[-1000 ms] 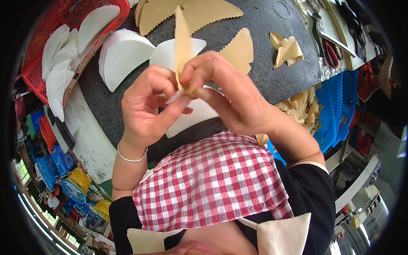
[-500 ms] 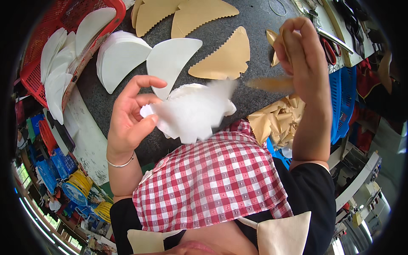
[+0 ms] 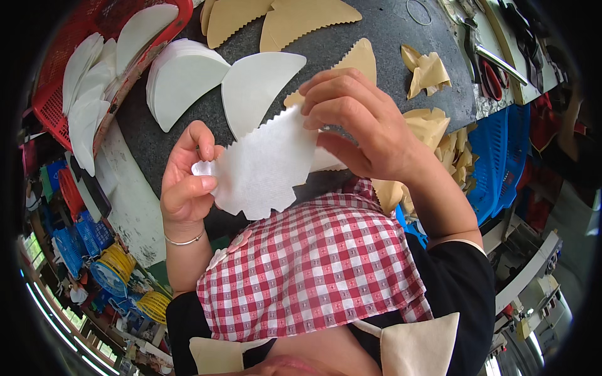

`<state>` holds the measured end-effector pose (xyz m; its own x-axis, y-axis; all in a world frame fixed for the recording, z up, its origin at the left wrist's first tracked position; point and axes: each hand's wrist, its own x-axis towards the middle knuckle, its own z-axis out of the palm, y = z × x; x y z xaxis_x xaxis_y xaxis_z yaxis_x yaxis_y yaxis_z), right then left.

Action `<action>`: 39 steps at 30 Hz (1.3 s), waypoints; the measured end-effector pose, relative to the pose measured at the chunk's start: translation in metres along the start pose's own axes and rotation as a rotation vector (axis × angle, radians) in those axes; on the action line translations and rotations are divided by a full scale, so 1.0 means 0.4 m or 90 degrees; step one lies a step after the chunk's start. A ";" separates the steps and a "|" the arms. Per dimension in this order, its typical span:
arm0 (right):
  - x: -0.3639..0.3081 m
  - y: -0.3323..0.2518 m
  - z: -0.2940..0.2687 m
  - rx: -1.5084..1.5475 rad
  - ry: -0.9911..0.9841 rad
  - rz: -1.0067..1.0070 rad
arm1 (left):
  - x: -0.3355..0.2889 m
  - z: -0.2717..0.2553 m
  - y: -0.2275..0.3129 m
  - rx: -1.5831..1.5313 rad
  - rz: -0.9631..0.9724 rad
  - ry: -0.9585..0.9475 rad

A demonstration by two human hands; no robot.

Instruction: Layering and aligning leather and lining components for shoe manufacturing.

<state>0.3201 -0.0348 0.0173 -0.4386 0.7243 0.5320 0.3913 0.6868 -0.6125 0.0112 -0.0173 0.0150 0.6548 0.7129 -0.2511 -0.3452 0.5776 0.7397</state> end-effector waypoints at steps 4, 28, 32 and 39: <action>0.002 -0.023 -0.001 0.113 0.069 0.134 | -0.007 0.016 0.008 -0.019 -0.029 0.037; 0.001 -0.066 0.046 -0.221 -0.313 0.454 | -0.015 0.086 -0.068 0.921 0.020 0.221; 0.014 -0.063 0.025 -0.366 -0.409 0.447 | 0.021 0.085 0.005 1.076 -0.014 0.206; 0.008 -0.040 0.031 -0.381 -0.260 0.466 | 0.152 0.023 -0.031 1.009 0.295 0.291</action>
<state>0.3024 -0.0441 0.0216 -0.1285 0.9783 -0.1624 0.9631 0.0841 -0.2556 0.0615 0.0153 -0.0037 0.3721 0.9041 0.2102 0.7007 -0.4222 0.5751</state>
